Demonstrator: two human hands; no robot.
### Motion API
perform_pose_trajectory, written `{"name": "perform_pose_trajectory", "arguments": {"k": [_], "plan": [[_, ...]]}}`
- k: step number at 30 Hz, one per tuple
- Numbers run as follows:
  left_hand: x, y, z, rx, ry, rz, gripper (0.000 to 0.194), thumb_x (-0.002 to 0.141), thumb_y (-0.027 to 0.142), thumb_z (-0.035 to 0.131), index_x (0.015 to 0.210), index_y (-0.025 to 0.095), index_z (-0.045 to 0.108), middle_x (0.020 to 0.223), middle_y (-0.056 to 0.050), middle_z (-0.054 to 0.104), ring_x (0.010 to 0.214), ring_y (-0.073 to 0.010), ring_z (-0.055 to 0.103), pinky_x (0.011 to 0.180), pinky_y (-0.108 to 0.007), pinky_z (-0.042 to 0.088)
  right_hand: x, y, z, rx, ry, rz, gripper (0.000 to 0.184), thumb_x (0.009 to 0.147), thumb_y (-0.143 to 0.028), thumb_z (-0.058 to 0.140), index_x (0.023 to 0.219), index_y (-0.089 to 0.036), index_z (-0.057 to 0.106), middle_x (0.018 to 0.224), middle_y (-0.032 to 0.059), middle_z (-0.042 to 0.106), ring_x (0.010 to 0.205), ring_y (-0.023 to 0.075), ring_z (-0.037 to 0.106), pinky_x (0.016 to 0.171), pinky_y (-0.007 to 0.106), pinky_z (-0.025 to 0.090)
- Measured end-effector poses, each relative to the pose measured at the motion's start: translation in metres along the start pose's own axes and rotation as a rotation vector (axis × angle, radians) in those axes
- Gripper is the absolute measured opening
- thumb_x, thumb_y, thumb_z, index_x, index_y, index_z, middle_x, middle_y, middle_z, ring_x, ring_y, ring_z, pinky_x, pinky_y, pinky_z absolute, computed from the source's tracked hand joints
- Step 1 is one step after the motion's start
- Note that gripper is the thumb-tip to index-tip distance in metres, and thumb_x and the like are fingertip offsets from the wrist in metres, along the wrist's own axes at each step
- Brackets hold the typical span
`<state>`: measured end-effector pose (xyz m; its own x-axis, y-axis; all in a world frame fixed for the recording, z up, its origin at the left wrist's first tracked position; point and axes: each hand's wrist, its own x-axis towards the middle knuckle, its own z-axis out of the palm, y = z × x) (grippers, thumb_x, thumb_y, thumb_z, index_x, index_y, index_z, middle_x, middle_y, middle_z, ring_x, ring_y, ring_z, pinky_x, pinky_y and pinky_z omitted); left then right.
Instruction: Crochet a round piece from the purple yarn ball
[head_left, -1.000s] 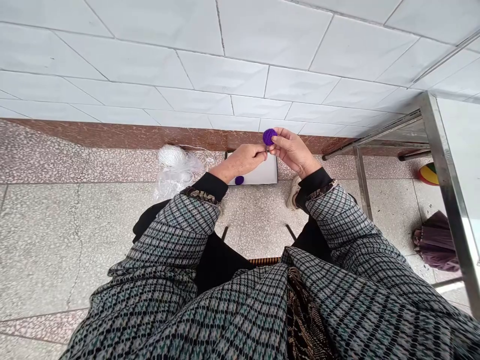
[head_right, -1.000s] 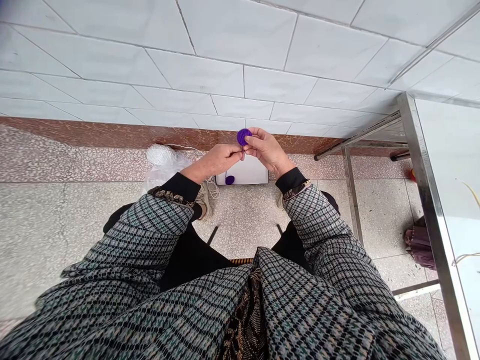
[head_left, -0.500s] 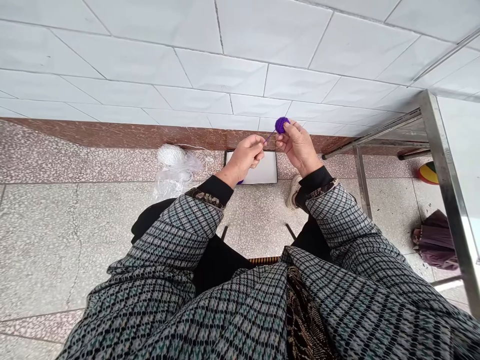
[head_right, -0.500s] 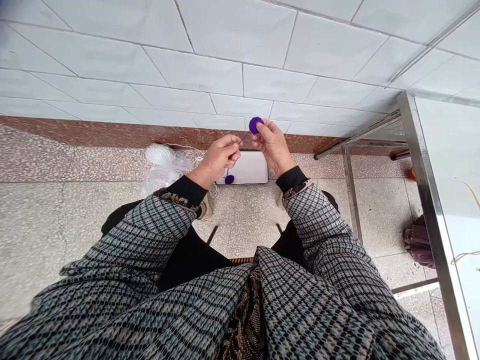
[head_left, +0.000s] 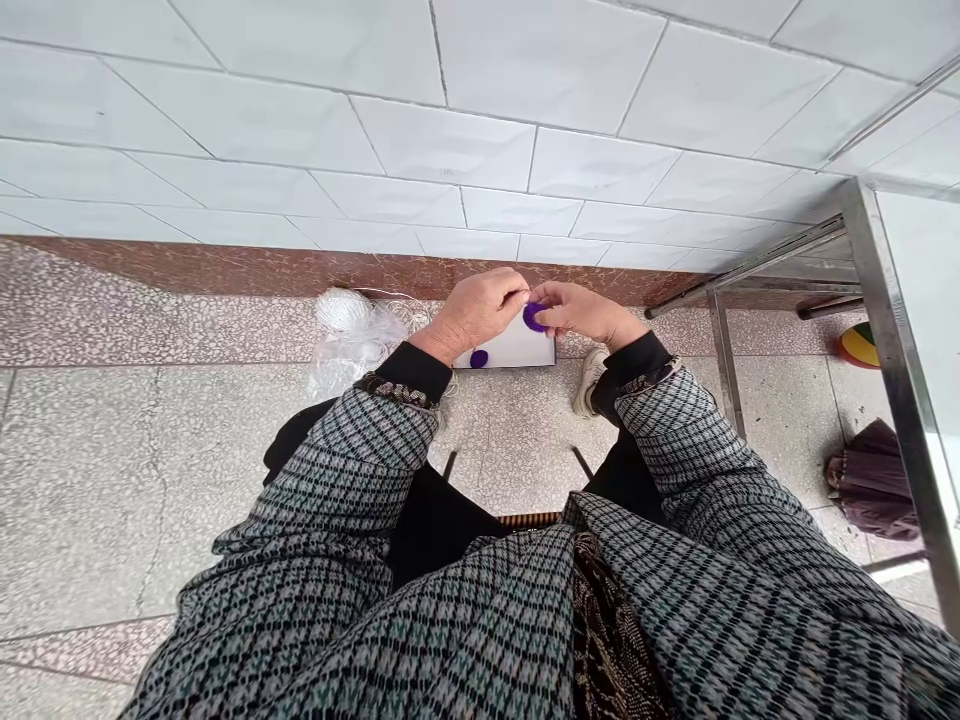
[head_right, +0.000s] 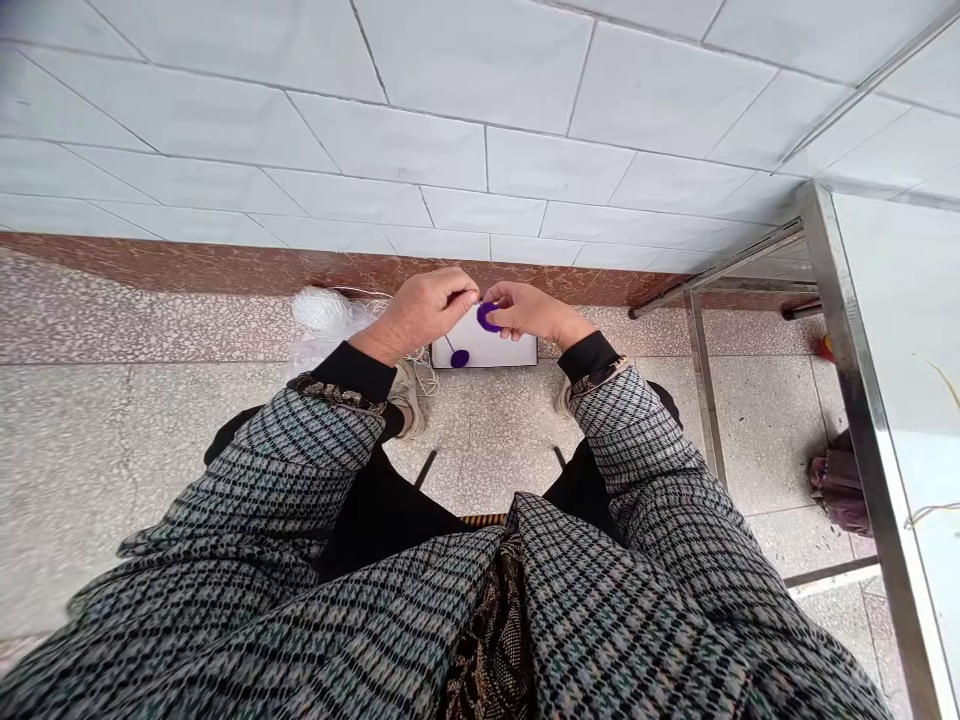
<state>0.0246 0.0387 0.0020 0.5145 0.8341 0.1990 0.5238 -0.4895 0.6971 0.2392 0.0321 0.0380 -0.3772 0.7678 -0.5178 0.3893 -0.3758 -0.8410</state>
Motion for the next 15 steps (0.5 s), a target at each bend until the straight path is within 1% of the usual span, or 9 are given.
{"name": "perform_pose_trajectory", "arguments": {"k": [1, 3, 6, 8, 10, 13, 15], "plan": [[0.001, -0.003, -0.001, -0.008, 0.008, -0.010, 0.018, 0.102, 0.022, 0.057, 0.088, 0.021, 0.068, 0.096, -0.007, 0.077, 0.090, -0.0210, 0.068, 0.089, -0.035, 0.054, -0.002, 0.000, -0.001, 0.060, -0.072, -0.010, 0.025, 0.090, 0.001, 0.073, 0.101, -0.019, 0.065, 0.081, -0.0028, 0.067, 0.061, 0.0101, 0.062, 0.053, 0.022, 0.050], [0.003, -0.007, -0.003, -0.039, 0.018, -0.044, 0.020, 0.101, 0.023, 0.058, 0.083, 0.021, 0.064, 0.089, -0.006, 0.074, 0.086, -0.0201, 0.065, 0.086, -0.034, 0.052, -0.003, 0.002, -0.003, 0.194, -0.159, -0.061, 0.023, 0.090, -0.004, 0.077, 0.104, -0.019, 0.067, 0.083, -0.0026, 0.069, 0.062, 0.0090, 0.063, 0.055, 0.020, 0.051], [0.006, -0.009, 0.001, -0.122, 0.001, -0.134, 0.028, 0.103, 0.028, 0.060, 0.076, 0.022, 0.058, 0.077, -0.002, 0.068, 0.078, -0.0186, 0.060, 0.078, -0.031, 0.048, -0.001, 0.006, -0.005, 0.382, -0.177, -0.127, 0.029, 0.087, -0.016, 0.087, 0.108, -0.018, 0.067, 0.084, -0.0027, 0.071, 0.065, 0.0080, 0.063, 0.061, 0.020, 0.055], [0.006, -0.007, 0.006, -0.178, -0.025, -0.180, 0.029, 0.104, 0.030, 0.060, 0.076, 0.021, 0.059, 0.074, -0.001, 0.066, 0.076, -0.0182, 0.060, 0.076, -0.030, 0.047, 0.001, 0.008, -0.005, 0.476, -0.125, -0.157, 0.035, 0.085, -0.024, 0.092, 0.109, -0.019, 0.066, 0.085, -0.0022, 0.071, 0.069, 0.0088, 0.064, 0.066, 0.021, 0.058], [0.005, -0.001, 0.011, -0.211, -0.066, -0.182, 0.025, 0.104, 0.028, 0.059, 0.081, 0.020, 0.064, 0.076, -0.001, 0.068, 0.077, -0.0180, 0.061, 0.077, -0.029, 0.047, 0.003, 0.008, -0.006, 0.528, -0.036, -0.182, 0.039, 0.085, -0.029, 0.094, 0.109, -0.021, 0.065, 0.086, -0.0015, 0.070, 0.074, 0.0103, 0.067, 0.068, 0.021, 0.059], [0.001, 0.009, 0.015, -0.221, -0.192, -0.096, 0.021, 0.101, 0.024, 0.058, 0.084, 0.019, 0.069, 0.080, -0.002, 0.071, 0.076, -0.0168, 0.062, 0.078, -0.029, 0.047, 0.008, 0.009, -0.007, 0.543, 0.108, -0.225, 0.038, 0.087, -0.030, 0.093, 0.108, -0.022, 0.063, 0.088, -0.0018, 0.068, 0.077, 0.0109, 0.068, 0.069, 0.021, 0.059], [-0.002, 0.014, 0.012, -0.225, -0.288, -0.017, 0.023, 0.101, 0.025, 0.059, 0.081, 0.019, 0.070, 0.078, -0.002, 0.070, 0.073, -0.0157, 0.059, 0.076, -0.029, 0.046, 0.012, 0.011, -0.009, 0.505, 0.194, -0.250, 0.035, 0.090, -0.026, 0.090, 0.107, -0.022, 0.061, 0.088, -0.0029, 0.067, 0.074, 0.0094, 0.066, 0.068, 0.020, 0.058]]}}
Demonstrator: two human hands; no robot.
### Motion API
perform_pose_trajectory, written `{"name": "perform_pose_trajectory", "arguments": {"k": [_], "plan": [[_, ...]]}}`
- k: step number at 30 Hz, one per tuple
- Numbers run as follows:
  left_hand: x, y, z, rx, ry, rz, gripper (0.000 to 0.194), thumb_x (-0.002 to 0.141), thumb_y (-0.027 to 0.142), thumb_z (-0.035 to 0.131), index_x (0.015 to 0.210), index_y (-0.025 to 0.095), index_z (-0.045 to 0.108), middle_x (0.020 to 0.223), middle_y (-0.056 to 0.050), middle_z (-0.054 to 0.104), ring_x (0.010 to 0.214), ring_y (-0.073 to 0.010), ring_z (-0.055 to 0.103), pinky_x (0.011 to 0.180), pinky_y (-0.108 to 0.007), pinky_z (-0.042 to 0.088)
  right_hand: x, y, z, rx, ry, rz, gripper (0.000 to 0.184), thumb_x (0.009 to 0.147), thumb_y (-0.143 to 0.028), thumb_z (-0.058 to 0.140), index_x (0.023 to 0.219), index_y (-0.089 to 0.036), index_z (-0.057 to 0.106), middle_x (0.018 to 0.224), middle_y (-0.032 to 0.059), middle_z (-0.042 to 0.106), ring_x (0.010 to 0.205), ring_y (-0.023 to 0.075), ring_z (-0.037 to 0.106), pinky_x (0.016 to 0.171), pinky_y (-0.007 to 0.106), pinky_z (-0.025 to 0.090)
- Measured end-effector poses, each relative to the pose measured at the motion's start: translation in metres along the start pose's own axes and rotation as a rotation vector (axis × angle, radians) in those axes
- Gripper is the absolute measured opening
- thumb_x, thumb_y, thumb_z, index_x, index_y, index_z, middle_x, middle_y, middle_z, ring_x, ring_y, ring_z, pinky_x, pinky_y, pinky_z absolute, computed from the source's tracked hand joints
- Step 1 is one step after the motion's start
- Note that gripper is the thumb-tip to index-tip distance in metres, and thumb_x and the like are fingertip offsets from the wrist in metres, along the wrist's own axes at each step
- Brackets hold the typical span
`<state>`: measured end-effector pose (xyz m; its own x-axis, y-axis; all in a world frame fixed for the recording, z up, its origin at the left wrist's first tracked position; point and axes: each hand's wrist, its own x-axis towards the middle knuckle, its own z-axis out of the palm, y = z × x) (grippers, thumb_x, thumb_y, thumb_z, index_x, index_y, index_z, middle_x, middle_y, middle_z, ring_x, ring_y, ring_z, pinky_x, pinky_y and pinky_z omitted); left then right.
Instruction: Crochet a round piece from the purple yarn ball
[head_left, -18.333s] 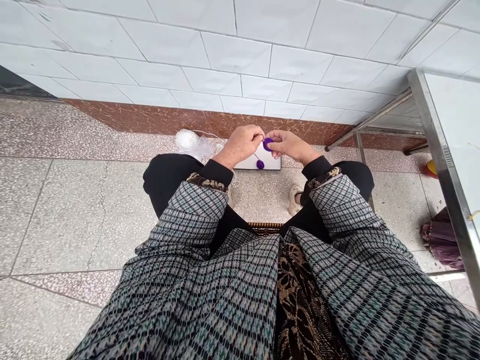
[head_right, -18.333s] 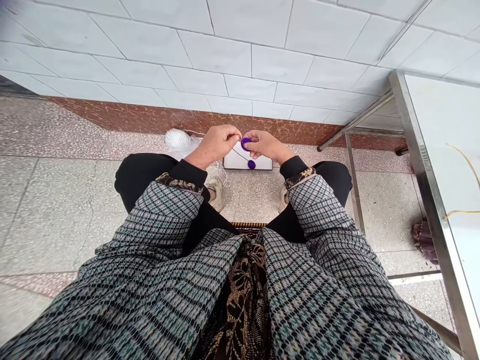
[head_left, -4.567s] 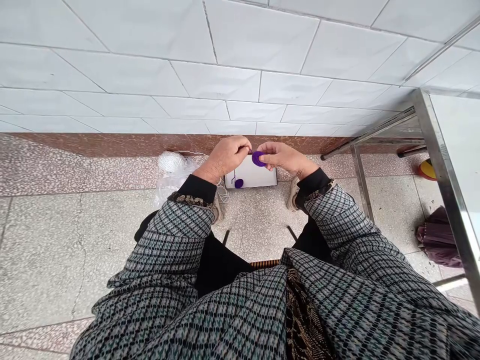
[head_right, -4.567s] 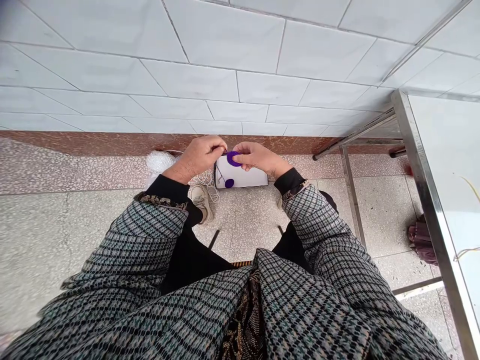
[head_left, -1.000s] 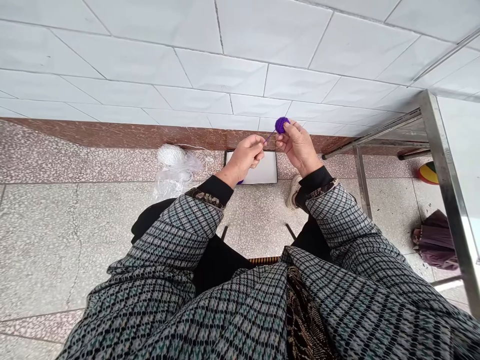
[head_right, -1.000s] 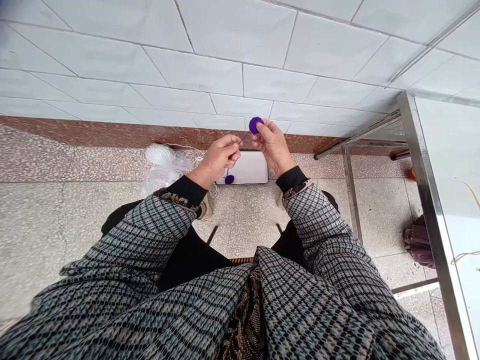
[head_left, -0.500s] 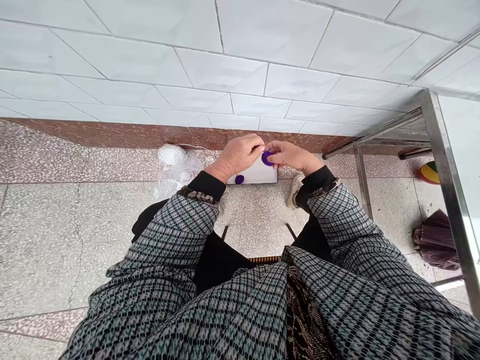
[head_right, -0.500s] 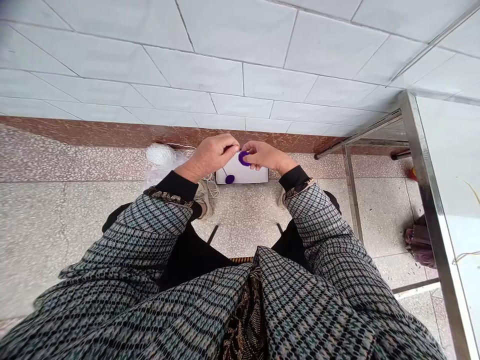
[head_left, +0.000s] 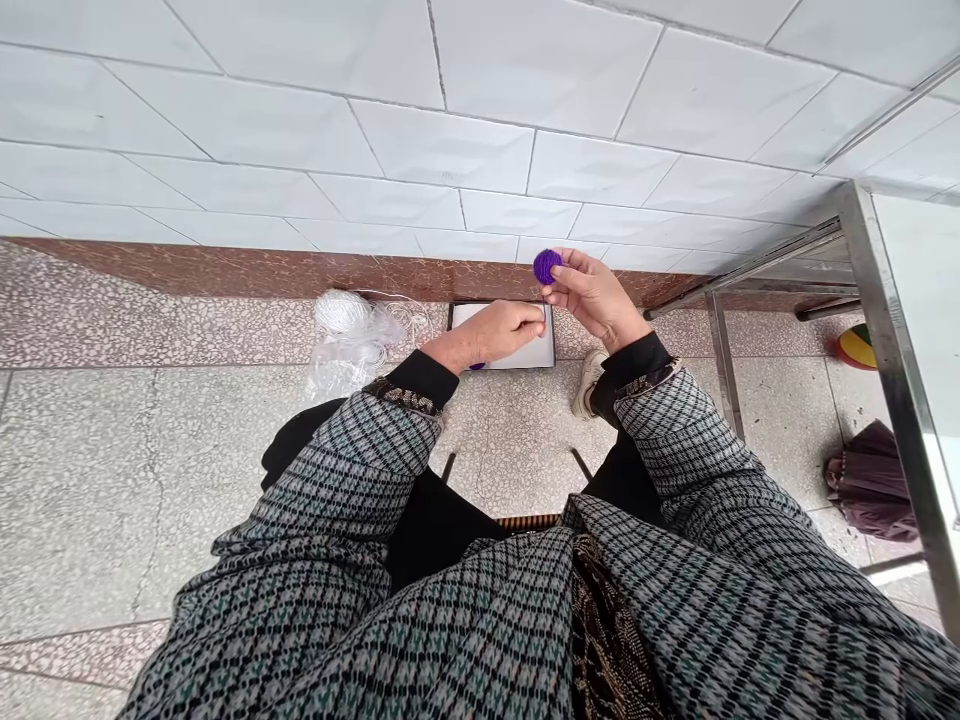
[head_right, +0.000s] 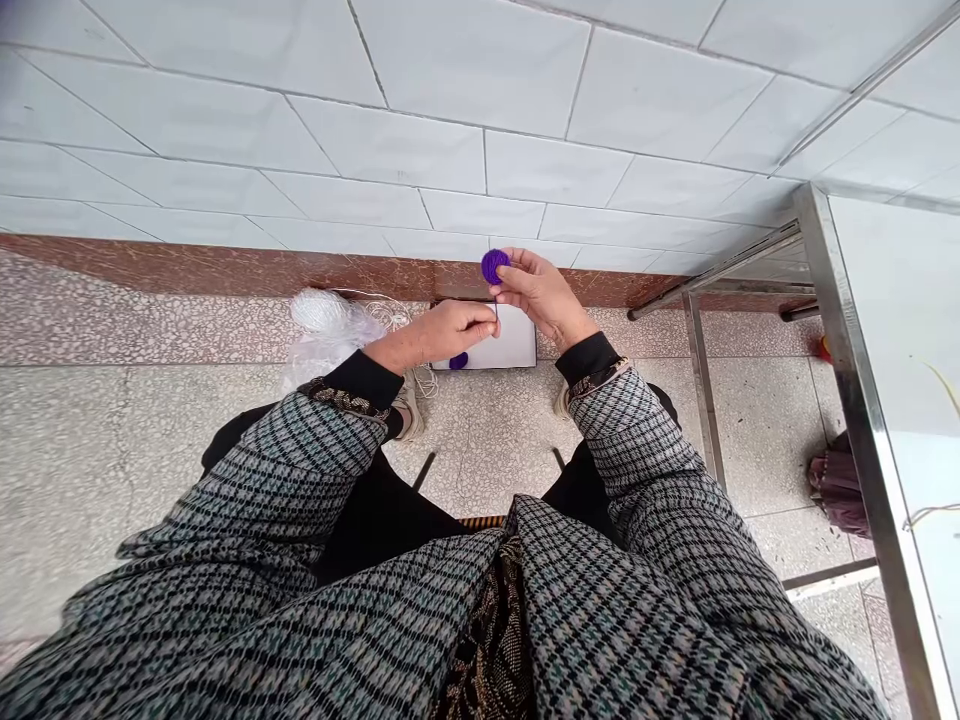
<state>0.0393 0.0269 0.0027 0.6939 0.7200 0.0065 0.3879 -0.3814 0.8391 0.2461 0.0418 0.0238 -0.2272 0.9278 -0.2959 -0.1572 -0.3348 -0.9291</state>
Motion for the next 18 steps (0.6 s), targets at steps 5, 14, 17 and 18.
{"name": "perform_pose_trajectory", "arguments": {"k": [5, 14, 17, 18], "plan": [[-0.007, 0.007, -0.015, -0.036, -0.001, 0.027, 0.023, 0.099, 0.026, 0.058, 0.082, 0.019, 0.072, 0.075, 0.000, 0.069, 0.067, -0.0138, 0.056, 0.073, -0.029, 0.047, 0.001, 0.003, -0.003, -0.314, 0.069, 0.003, 0.030, 0.086, -0.003, 0.079, 0.102, -0.021, 0.061, 0.082, -0.0044, 0.065, 0.063, 0.0083, 0.057, 0.057, 0.020, 0.049], [0.000, -0.013, -0.026, 0.049, 0.295, -0.117, 0.019, 0.100, 0.023, 0.059, 0.087, 0.019, 0.071, 0.090, -0.005, 0.078, 0.088, -0.0202, 0.069, 0.087, -0.033, 0.054, -0.011, -0.004, -0.001, -0.132, -0.430, 0.095, 0.036, 0.082, -0.017, 0.091, 0.109, -0.019, 0.067, 0.090, -0.0027, 0.073, 0.067, 0.0073, 0.060, 0.064, 0.021, 0.054], [0.002, -0.016, -0.019, 0.025, 0.260, -0.122, 0.019, 0.102, 0.022, 0.059, 0.087, 0.019, 0.070, 0.088, -0.004, 0.077, 0.085, -0.0197, 0.068, 0.084, -0.032, 0.052, -0.009, -0.004, -0.002, -0.009, -0.320, 0.063, 0.044, 0.079, -0.026, 0.096, 0.108, -0.020, 0.064, 0.087, -0.0034, 0.070, 0.068, 0.0082, 0.062, 0.067, 0.023, 0.056], [0.002, -0.015, -0.016, 0.020, 0.232, -0.113, 0.019, 0.102, 0.021, 0.059, 0.087, 0.019, 0.070, 0.086, -0.003, 0.076, 0.084, -0.0192, 0.067, 0.083, -0.031, 0.051, -0.009, -0.004, -0.002, 0.013, -0.273, 0.054, 0.045, 0.078, -0.027, 0.096, 0.108, -0.021, 0.063, 0.087, -0.0033, 0.069, 0.070, 0.0088, 0.063, 0.068, 0.023, 0.057]]}}
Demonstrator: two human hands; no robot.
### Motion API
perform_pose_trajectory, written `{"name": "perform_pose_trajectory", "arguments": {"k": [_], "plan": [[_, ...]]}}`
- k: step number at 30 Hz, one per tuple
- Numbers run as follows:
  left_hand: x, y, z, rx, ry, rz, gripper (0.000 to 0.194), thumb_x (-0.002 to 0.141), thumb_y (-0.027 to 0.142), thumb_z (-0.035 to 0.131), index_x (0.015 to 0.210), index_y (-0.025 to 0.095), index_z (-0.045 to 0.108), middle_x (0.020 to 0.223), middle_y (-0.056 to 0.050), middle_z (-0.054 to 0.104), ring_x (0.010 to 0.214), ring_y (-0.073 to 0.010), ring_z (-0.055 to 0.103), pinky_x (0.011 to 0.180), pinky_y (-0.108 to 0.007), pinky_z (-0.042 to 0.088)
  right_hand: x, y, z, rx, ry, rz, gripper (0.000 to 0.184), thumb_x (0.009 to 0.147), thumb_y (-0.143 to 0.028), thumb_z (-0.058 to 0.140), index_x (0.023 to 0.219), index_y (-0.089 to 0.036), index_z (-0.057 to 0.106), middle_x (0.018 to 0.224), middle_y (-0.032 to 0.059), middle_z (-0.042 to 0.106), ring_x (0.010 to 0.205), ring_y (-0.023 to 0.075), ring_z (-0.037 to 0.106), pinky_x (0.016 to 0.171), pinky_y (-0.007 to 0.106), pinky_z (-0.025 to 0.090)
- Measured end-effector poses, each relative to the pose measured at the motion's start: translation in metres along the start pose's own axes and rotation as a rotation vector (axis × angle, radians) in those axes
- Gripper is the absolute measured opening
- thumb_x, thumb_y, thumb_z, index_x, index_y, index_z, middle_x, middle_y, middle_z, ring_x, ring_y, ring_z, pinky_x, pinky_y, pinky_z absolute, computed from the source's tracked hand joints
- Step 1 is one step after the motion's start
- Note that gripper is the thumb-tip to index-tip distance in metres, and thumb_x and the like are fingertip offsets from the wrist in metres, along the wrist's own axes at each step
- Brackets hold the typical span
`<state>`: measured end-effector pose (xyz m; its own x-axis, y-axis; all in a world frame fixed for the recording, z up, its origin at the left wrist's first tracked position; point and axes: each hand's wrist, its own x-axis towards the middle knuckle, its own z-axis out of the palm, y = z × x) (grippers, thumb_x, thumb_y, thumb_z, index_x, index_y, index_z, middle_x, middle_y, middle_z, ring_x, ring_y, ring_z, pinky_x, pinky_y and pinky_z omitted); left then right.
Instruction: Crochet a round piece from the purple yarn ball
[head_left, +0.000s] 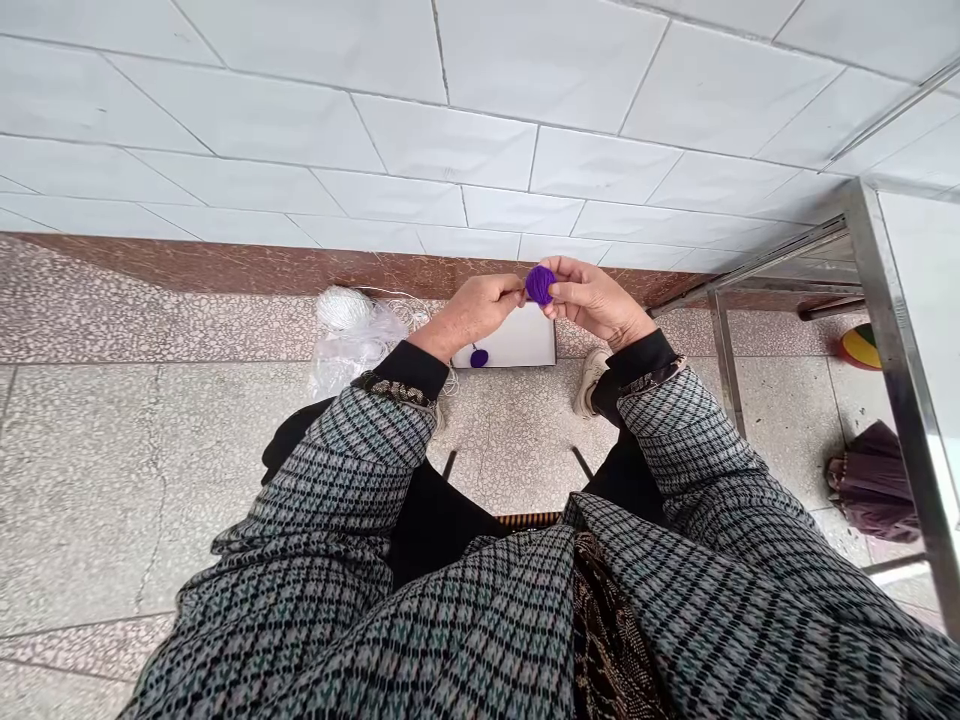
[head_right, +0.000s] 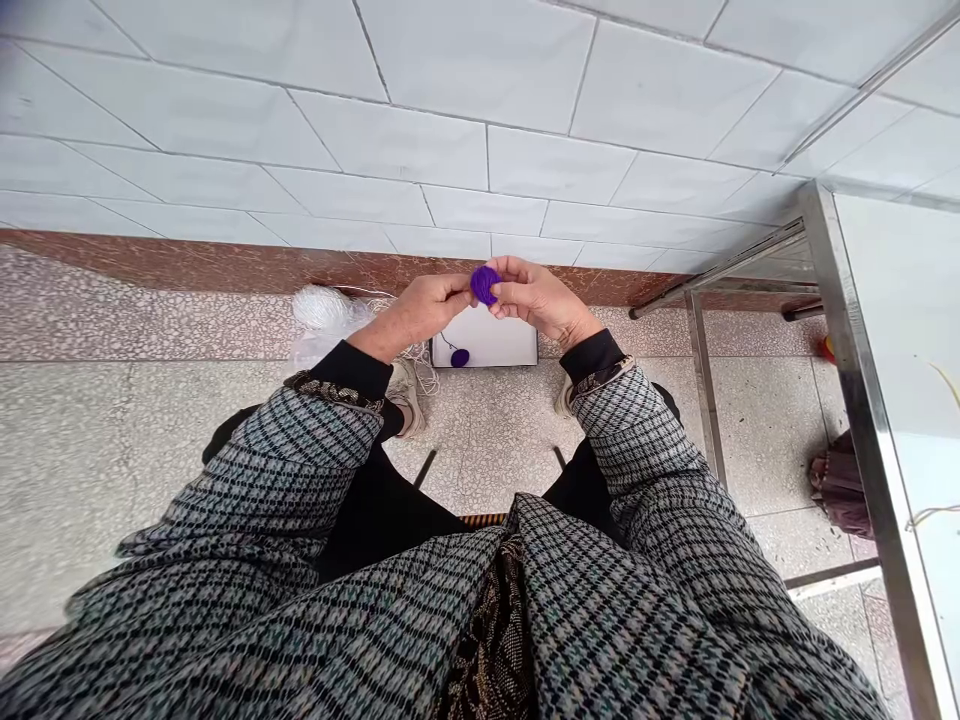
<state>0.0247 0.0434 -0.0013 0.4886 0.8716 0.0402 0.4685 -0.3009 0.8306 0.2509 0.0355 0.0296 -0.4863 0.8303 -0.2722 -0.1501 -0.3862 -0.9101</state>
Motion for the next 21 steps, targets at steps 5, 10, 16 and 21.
{"name": "perform_pose_trajectory", "arguments": {"k": [5, 10, 16, 21], "plan": [[-0.007, 0.014, 0.014, 0.031, -0.241, 0.070, 0.021, 0.100, 0.020, 0.058, 0.081, 0.020, 0.068, 0.076, -0.001, 0.067, 0.071, -0.0159, 0.058, 0.077, -0.030, 0.046, 0.006, 0.002, 0.001, -0.002, 0.224, -0.062, 0.044, 0.082, -0.026, 0.093, 0.106, -0.023, 0.057, 0.089, -0.0040, 0.066, 0.073, 0.0094, 0.065, 0.070, 0.023, 0.058], [-0.012, 0.023, 0.011, 0.014, -0.314, 0.183, 0.023, 0.098, 0.023, 0.059, 0.078, 0.020, 0.067, 0.079, -0.002, 0.070, 0.072, -0.0162, 0.060, 0.078, -0.031, 0.048, 0.011, 0.009, 0.003, -0.322, 0.400, -0.032, 0.036, 0.084, -0.004, 0.081, 0.099, -0.023, 0.055, 0.085, -0.0045, 0.064, 0.067, 0.0089, 0.058, 0.063, 0.022, 0.050], [-0.007, 0.013, -0.019, 0.040, 0.046, 0.087, 0.019, 0.098, 0.021, 0.057, 0.088, 0.019, 0.073, 0.091, -0.006, 0.078, 0.091, -0.0207, 0.070, 0.092, -0.035, 0.056, -0.001, 0.002, 0.010, -0.397, 0.044, 0.140, 0.029, 0.085, -0.005, 0.081, 0.101, -0.020, 0.063, 0.084, -0.0006, 0.066, 0.068, 0.0126, 0.060, 0.061, 0.026, 0.050], [-0.003, 0.005, -0.018, 0.059, 0.061, 0.026, 0.017, 0.097, 0.022, 0.058, 0.088, 0.019, 0.072, 0.091, -0.006, 0.077, 0.094, -0.0220, 0.070, 0.092, -0.035, 0.055, -0.006, -0.006, 0.011, -0.113, -0.040, -0.050, 0.042, 0.086, -0.032, 0.094, 0.113, -0.022, 0.062, 0.092, -0.0015, 0.066, 0.072, 0.0111, 0.061, 0.065, 0.025, 0.053]]}}
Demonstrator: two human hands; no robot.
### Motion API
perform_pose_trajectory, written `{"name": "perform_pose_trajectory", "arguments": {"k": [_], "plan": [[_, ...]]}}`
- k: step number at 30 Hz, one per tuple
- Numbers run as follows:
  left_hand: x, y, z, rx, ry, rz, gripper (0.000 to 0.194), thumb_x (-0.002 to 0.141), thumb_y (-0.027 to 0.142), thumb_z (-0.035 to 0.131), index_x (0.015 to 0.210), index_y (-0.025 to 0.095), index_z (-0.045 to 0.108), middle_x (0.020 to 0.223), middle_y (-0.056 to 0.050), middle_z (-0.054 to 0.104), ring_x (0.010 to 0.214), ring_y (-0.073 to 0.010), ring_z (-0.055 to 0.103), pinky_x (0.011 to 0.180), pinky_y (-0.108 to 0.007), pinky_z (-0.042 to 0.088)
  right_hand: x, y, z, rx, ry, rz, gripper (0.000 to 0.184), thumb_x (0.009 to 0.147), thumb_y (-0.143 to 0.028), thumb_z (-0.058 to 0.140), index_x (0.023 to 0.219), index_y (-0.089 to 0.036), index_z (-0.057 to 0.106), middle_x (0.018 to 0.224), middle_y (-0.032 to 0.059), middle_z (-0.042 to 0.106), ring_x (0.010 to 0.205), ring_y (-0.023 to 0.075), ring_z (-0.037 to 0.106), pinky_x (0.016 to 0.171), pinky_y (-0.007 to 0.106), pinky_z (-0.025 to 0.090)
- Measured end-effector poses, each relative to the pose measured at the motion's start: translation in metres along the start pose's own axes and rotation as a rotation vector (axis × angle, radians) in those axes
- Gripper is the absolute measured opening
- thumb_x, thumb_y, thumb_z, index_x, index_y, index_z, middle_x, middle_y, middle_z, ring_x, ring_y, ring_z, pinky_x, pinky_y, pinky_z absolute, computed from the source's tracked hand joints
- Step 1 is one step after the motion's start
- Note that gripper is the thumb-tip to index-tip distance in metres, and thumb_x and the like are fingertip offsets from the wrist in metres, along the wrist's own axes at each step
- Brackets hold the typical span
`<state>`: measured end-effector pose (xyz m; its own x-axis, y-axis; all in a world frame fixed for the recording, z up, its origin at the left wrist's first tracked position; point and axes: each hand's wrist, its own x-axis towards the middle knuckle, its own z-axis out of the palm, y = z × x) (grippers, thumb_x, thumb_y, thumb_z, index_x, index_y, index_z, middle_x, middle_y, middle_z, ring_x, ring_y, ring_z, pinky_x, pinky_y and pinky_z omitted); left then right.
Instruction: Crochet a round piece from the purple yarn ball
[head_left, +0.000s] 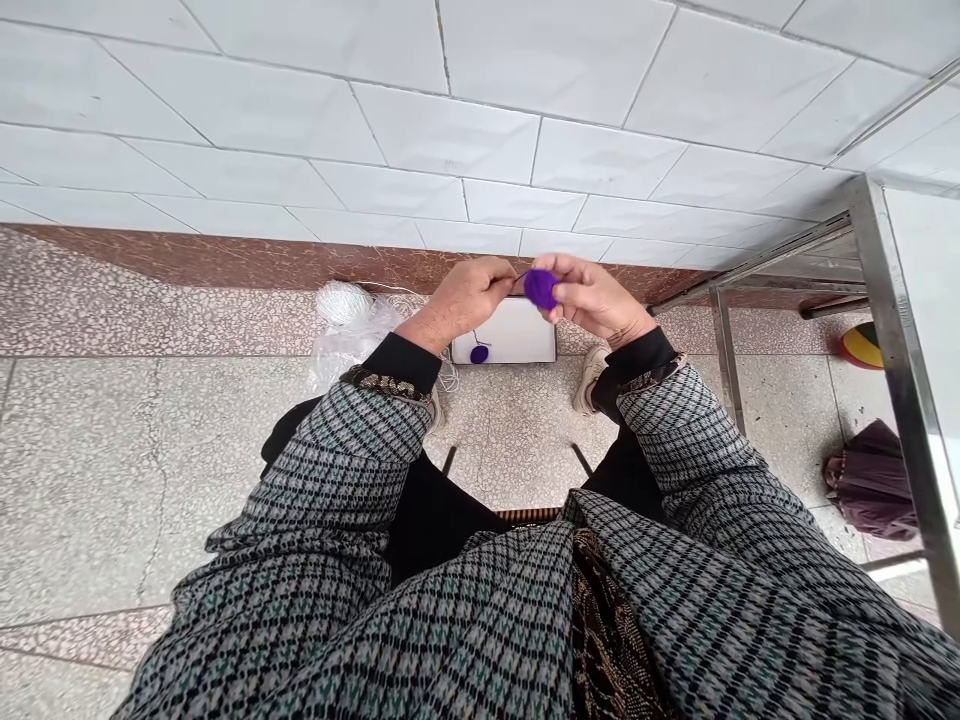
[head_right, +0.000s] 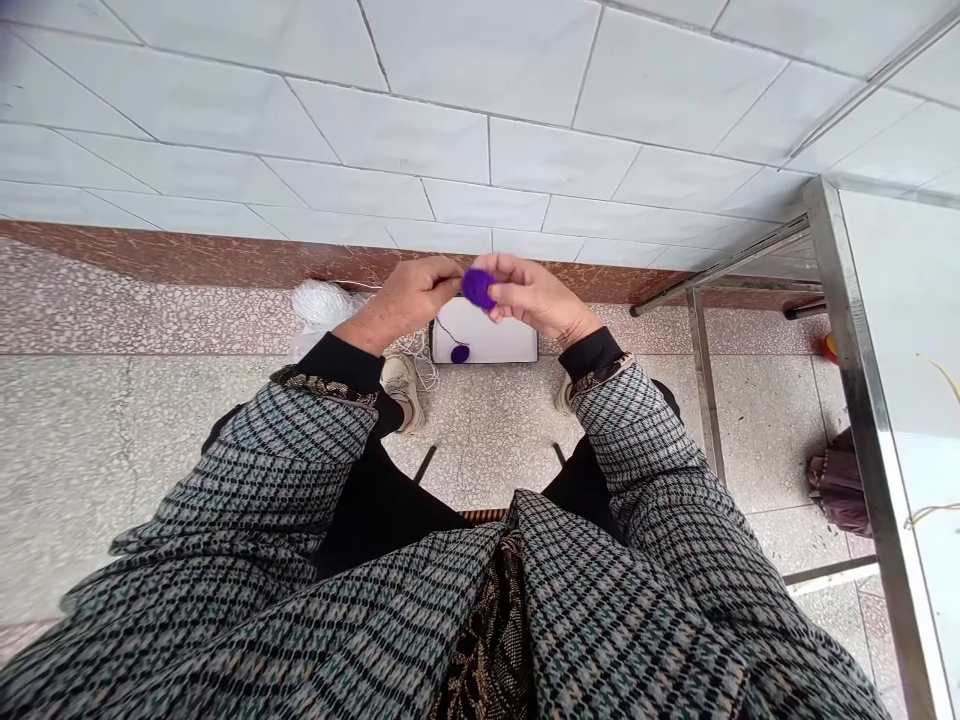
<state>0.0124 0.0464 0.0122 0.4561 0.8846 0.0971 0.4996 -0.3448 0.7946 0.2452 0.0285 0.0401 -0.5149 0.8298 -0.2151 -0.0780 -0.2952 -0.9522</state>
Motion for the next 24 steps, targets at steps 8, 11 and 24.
{"name": "perform_pose_trajectory", "arguments": {"k": [8, 11, 24], "plan": [[-0.007, 0.015, 0.014, -0.099, -0.346, 0.177, 0.020, 0.096, 0.025, 0.060, 0.078, 0.021, 0.068, 0.080, -0.003, 0.071, 0.074, -0.0164, 0.062, 0.079, -0.032, 0.051, 0.014, 0.008, -0.004, -0.151, 0.373, -0.006, 0.035, 0.095, -0.025, 0.089, 0.109, -0.025, 0.057, 0.091, -0.0022, 0.061, 0.076, 0.0119, 0.063, 0.066, 0.023, 0.052], [-0.008, 0.017, 0.005, -0.105, -0.275, 0.142, 0.019, 0.096, 0.025, 0.060, 0.081, 0.021, 0.071, 0.083, -0.004, 0.074, 0.080, -0.0175, 0.066, 0.083, -0.032, 0.053, 0.013, 0.012, -0.004, -0.302, 0.254, 0.134, 0.034, 0.087, -0.005, 0.085, 0.102, -0.021, 0.060, 0.086, -0.0019, 0.065, 0.067, 0.0106, 0.059, 0.058, 0.023, 0.050], [-0.002, 0.001, 0.009, -0.047, -0.194, 0.056, 0.019, 0.096, 0.024, 0.059, 0.081, 0.020, 0.071, 0.077, -0.002, 0.071, 0.079, -0.0179, 0.065, 0.083, -0.032, 0.052, 0.008, -0.001, -0.004, 0.033, 0.282, -0.047, 0.047, 0.088, -0.041, 0.097, 0.115, -0.025, 0.062, 0.094, -0.0016, 0.064, 0.081, 0.0129, 0.068, 0.069, 0.024, 0.057]]}}
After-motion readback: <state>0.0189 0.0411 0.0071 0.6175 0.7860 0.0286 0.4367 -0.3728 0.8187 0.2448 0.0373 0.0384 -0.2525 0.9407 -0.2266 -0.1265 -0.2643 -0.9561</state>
